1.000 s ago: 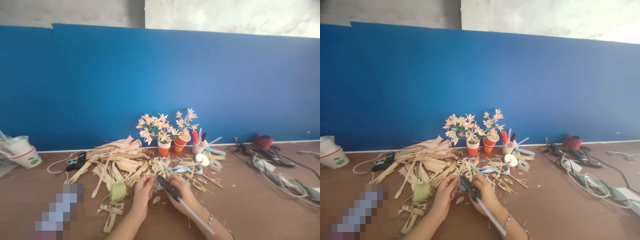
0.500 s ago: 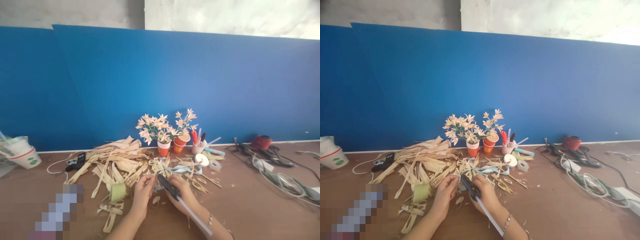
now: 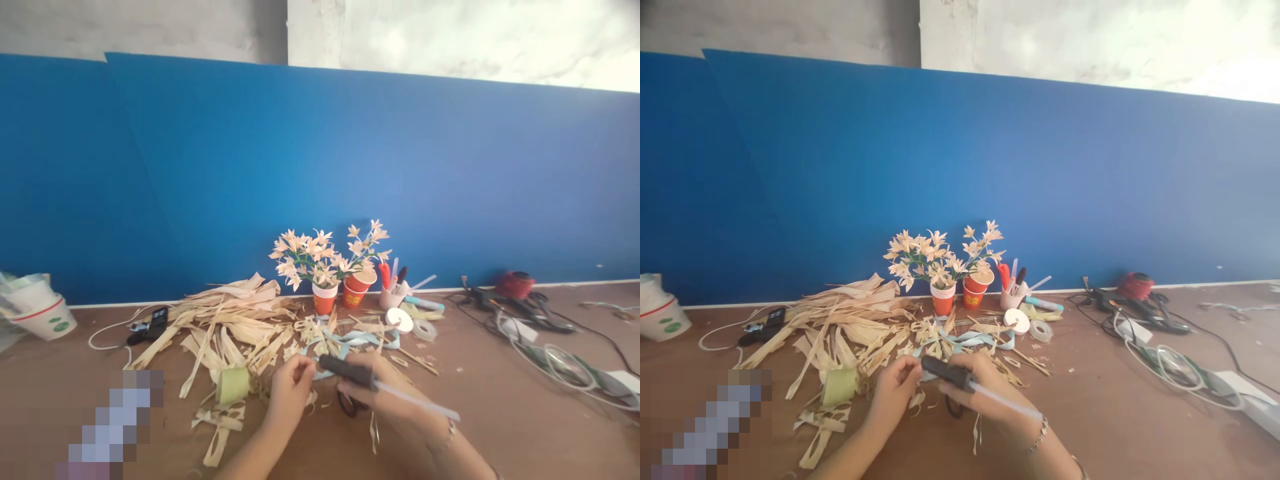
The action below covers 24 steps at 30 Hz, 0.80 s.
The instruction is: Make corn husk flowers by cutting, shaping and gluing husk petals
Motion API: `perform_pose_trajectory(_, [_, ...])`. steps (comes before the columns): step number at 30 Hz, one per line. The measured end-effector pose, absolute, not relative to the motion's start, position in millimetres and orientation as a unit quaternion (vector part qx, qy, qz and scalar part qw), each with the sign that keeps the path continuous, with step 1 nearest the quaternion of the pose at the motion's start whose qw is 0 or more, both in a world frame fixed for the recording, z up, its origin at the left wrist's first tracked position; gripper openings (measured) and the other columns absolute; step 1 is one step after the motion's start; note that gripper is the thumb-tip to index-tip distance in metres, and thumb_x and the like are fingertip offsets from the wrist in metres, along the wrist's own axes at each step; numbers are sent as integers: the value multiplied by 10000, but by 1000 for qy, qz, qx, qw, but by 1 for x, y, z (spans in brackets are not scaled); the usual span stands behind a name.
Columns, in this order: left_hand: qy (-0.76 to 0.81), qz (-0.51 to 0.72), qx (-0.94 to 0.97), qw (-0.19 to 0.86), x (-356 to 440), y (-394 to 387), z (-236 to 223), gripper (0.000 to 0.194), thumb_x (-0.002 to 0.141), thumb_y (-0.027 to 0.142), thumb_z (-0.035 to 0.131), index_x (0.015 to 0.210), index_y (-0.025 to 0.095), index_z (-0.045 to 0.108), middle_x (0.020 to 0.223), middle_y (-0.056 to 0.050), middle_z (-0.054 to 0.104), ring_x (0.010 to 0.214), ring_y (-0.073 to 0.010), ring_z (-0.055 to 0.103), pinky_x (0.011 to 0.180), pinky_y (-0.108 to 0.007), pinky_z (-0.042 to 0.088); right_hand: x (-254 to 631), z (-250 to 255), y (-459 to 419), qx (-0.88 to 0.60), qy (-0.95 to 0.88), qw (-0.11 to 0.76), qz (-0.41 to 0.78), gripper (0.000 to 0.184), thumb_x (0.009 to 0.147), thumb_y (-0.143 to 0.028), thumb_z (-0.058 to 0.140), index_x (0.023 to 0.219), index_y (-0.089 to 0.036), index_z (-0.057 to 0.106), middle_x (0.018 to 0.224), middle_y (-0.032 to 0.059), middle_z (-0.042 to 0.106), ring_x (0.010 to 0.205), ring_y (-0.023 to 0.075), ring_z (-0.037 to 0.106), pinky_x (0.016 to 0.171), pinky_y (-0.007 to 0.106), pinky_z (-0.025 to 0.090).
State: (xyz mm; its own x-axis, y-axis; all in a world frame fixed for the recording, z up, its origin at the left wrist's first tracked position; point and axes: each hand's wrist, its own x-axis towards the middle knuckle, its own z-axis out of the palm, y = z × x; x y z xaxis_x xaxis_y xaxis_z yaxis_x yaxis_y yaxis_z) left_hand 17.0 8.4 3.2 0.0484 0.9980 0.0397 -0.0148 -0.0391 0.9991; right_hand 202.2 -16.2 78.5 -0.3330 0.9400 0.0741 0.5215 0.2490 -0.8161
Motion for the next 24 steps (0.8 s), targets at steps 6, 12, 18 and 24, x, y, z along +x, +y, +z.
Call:
perform_pose_trajectory(6, [475, 564, 399, 546, 12, 13, 11, 299, 710, 447, 630, 704, 157, 557, 454, 71, 438, 405, -58, 342, 389, -160, 255, 244, 89, -22, -641, -741, 118, 161, 239, 629, -80, 492, 826, -192, 565, 767, 33, 645, 642, 168, 554, 553, 238, 321])
perform_pose_trajectory(12, [433, 597, 355, 574, 13, 14, 12, 316, 679, 433, 687, 709, 151, 548, 465, 62, 472, 414, -49, 364, 404, -158, 278, 310, 41, -25, -787, -607, 0, 113, 341, 726, -135, 464, 1062, -131, 521, 959, 141, 649, 898, 282, 613, 686, 319, 386])
perform_pose_trajectory(18, [424, 620, 338, 568, 12, 15, 12, 327, 703, 455, 671, 715, 156, 540, 499, 59, 489, 393, -36, 334, 365, -146, 216, 311, 43, -32, -823, -562, -70, 34, 350, 755, -165, 491, 1098, -123, 551, 1063, 179, 617, 1062, 346, 539, 761, 408, 387])
perform_pose_trajectory(24, [442, 648, 329, 525, 10, 14, 17, 327, 675, 449, 690, 733, 157, 555, 605, 41, 557, 385, -16, 316, 375, -153, 224, 219, 73, -21, -700, -714, 26, -3, 216, 795, -142, 455, 835, -193, 661, 898, 91, 643, 884, 234, 577, 732, 325, 356])
